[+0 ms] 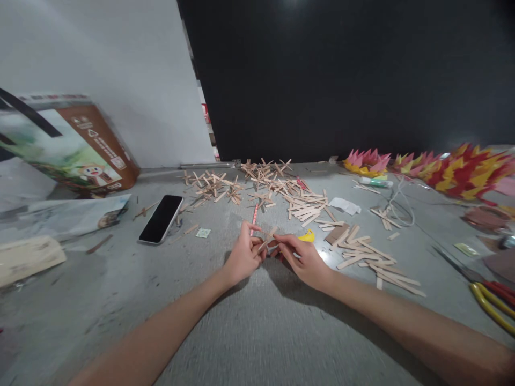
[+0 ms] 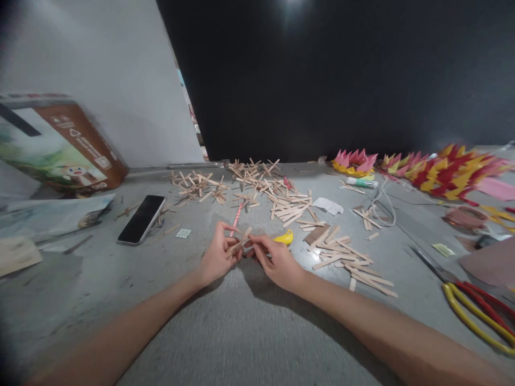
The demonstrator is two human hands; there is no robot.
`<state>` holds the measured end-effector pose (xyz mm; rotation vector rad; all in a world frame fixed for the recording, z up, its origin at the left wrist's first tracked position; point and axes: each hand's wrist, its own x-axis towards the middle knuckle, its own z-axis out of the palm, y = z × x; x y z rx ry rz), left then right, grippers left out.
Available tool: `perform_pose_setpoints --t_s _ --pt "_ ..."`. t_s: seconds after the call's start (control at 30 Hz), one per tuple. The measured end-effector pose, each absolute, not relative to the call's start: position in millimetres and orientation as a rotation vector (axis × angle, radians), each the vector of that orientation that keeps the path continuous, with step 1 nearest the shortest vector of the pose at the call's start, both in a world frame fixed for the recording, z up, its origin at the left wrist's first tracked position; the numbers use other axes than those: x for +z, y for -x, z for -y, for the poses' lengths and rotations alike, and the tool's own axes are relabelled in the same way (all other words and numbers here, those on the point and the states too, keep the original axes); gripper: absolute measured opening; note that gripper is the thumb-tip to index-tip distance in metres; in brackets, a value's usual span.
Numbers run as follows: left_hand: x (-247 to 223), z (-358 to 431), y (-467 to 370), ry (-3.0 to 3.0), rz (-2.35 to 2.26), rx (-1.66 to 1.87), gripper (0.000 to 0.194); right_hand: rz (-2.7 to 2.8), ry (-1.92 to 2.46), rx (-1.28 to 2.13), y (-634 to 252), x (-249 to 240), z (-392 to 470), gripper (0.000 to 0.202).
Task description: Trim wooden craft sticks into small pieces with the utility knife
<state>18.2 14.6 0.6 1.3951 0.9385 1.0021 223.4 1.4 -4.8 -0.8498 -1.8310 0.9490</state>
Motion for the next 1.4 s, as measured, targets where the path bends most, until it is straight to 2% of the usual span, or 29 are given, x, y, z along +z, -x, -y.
perform_pose_setpoints --t_s 0.23,0.37,0.5,0.67,0.83,1.03,1.17,1.3,1.4 --pt "11 -14 -17 -1.368 -0.895 0.987 0.043 1.823 0.868 0.958 -226 -3 -2 0.029" --pt "12 -21 -10 -1.236 -0.762 0.966 0.052 1.888 0.927 0.758 -227 3 -2 0.035" --pt "11 -26 -5 -1.131 -0.607 0.866 0.055 1.913 0.969 0.599 -226 8 -6 0.028" --pt "15 -24 -5 -1.149 -0.587 0.777 0.063 1.904 0.978 0.734 -224 6 -10 0.023" --pt "14 -26 -6 -1.129 -0.575 0.736 0.059 1.901 0.973 0.888 -221 3 -11 0.025" --pt "9 -30 -5 -1.021 -0.514 0.806 0.041 1.944 1.030 0.831 -221 7 -10 0.030" --pt "11 -30 -2 -0.871 -0.466 0.889 0.046 1.906 1.054 0.794 -222 5 -10 0.032" --pt "14 -34 4 -0.706 -0.489 1.022 0.036 1.883 1.057 0.792 -224 1 -10 0.032" --pt "15 -37 4 -0.692 -0.556 1.123 0.043 1.846 1.070 0.798 -225 1 -9 0.032"
